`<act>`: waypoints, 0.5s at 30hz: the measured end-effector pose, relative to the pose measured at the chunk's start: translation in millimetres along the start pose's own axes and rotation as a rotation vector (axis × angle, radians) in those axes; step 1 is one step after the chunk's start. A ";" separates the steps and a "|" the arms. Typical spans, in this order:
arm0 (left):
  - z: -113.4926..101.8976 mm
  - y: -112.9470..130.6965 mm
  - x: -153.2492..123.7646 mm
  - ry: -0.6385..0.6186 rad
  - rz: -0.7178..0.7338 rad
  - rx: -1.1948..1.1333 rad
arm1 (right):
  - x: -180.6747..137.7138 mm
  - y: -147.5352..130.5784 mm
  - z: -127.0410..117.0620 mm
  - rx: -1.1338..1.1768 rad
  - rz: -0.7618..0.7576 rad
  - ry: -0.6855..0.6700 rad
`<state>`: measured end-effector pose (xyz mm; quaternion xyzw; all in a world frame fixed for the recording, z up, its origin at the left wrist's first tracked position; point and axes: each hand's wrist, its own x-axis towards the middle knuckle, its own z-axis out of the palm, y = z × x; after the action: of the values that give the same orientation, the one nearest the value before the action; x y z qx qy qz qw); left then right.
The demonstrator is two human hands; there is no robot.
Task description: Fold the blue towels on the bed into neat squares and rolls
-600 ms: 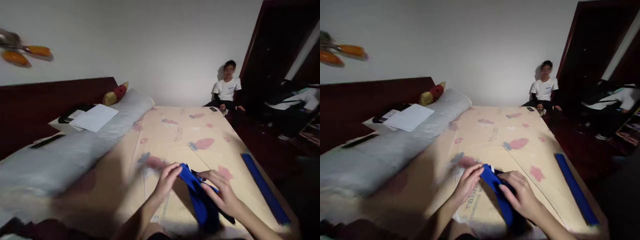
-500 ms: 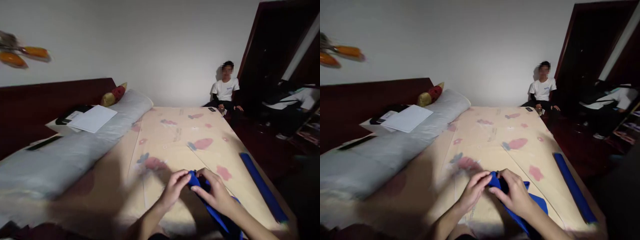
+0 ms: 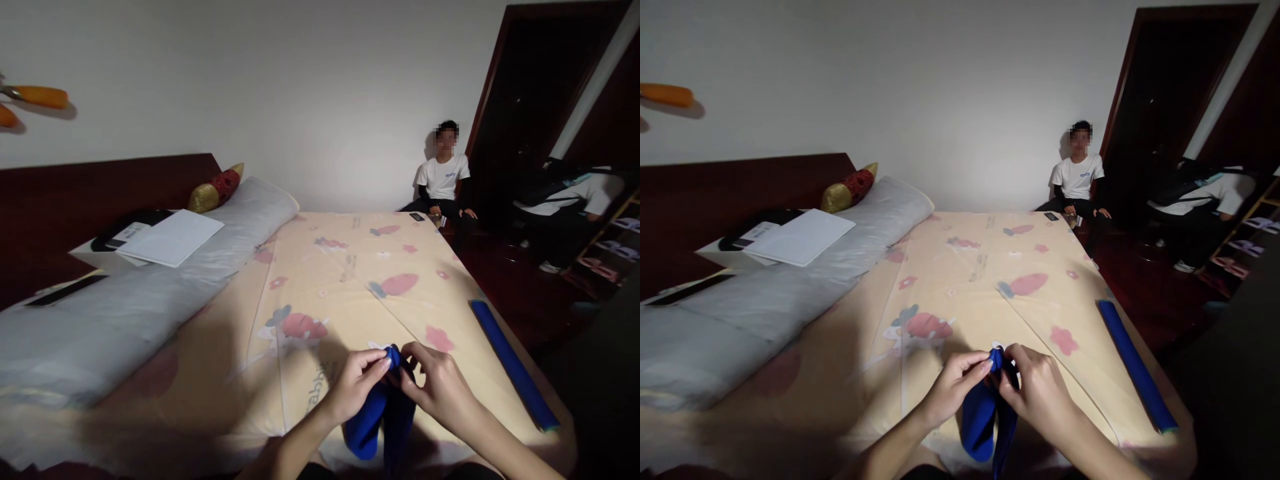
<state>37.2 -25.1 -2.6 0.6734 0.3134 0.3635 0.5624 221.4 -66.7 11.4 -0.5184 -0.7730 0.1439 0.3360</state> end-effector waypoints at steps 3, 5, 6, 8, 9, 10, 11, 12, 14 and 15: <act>-0.2 1.7 -1.2 -0.007 -0.006 0.049 | -0.4 -0.6 2.7 -0.049 0.013 0.018; -1.0 4.7 -2.4 -0.012 -0.018 0.052 | 0.8 2.2 3.0 -0.037 0.030 0.036; -2.3 5.9 -3.1 -0.014 -0.019 0.050 | 1.6 5.1 1.5 -0.021 0.043 0.048; -8.1 6.2 -5.3 -0.007 -0.023 0.042 | 2.9 14.8 -6.4 0.026 0.085 0.082; -13.3 4.9 -6.9 0.021 -0.029 0.041 | 2.9 21.8 -12.8 0.056 0.112 0.100; -20.2 2.8 -8.8 0.084 -0.037 0.040 | 2.3 30.1 -20.6 0.091 0.139 0.119; -28.8 0.1 -11.1 0.180 -0.048 0.038 | 0.7 39.7 -29.5 0.133 0.167 0.136; -39.1 -2.5 -13.8 0.296 -0.060 0.036 | -1.9 50.1 -38.9 0.186 0.194 0.155; -63.8 -5.1 -20.0 0.542 -0.062 0.033 | -10.0 71.9 -57.7 0.320 0.253 0.209; -77.4 -4.2 -23.7 0.634 -0.038 0.076 | -15.2 82.4 -66.5 0.398 0.290 0.254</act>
<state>-40.8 -3.1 -2.0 0.5410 0.4991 0.5326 0.4178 327.6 -54.1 7.4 -0.5615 -0.5989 0.2736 0.5012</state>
